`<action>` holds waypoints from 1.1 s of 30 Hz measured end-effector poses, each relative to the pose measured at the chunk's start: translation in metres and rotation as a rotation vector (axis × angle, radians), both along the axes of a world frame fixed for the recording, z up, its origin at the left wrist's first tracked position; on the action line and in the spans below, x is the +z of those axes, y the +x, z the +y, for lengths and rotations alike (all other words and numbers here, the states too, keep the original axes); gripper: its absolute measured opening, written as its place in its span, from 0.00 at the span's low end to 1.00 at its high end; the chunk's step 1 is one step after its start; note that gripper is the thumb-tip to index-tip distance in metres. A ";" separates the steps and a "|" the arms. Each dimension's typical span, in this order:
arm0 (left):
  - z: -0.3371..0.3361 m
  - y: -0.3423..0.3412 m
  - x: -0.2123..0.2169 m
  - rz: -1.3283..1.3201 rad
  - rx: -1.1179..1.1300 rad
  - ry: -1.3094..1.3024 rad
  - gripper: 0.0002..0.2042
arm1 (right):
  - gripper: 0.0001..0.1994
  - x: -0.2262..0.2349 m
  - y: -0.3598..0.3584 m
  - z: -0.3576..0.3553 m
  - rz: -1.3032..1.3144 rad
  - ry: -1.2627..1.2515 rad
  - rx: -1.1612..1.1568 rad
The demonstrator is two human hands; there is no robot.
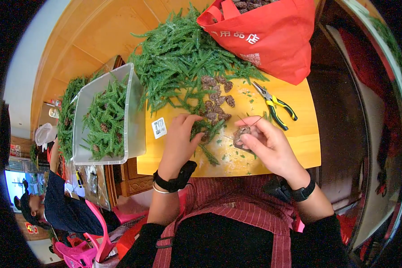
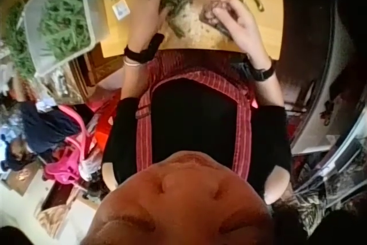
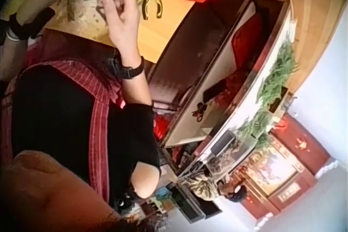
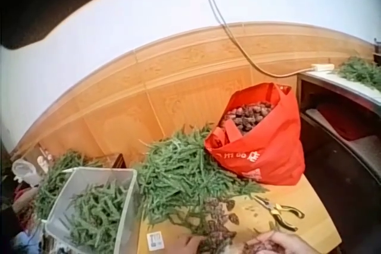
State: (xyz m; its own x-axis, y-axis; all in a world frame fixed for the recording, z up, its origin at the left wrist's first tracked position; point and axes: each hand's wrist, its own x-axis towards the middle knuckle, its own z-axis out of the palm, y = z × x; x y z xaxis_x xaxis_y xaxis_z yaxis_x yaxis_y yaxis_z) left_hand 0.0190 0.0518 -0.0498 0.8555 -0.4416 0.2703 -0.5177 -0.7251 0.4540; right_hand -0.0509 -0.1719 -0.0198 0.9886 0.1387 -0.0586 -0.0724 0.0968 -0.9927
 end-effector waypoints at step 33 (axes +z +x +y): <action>-0.026 -0.027 0.042 0.281 -0.139 -0.675 0.18 | 0.14 0.018 -0.014 0.009 -0.557 -0.463 -0.041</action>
State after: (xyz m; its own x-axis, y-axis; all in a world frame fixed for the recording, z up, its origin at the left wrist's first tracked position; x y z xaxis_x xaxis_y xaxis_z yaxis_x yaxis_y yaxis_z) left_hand -0.0080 0.0262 -0.0079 0.8808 -0.3662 0.3002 -0.3828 -0.1776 0.9066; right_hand -0.0645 -0.1633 -0.0018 0.8926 0.1842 0.4116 0.4509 -0.3504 -0.8209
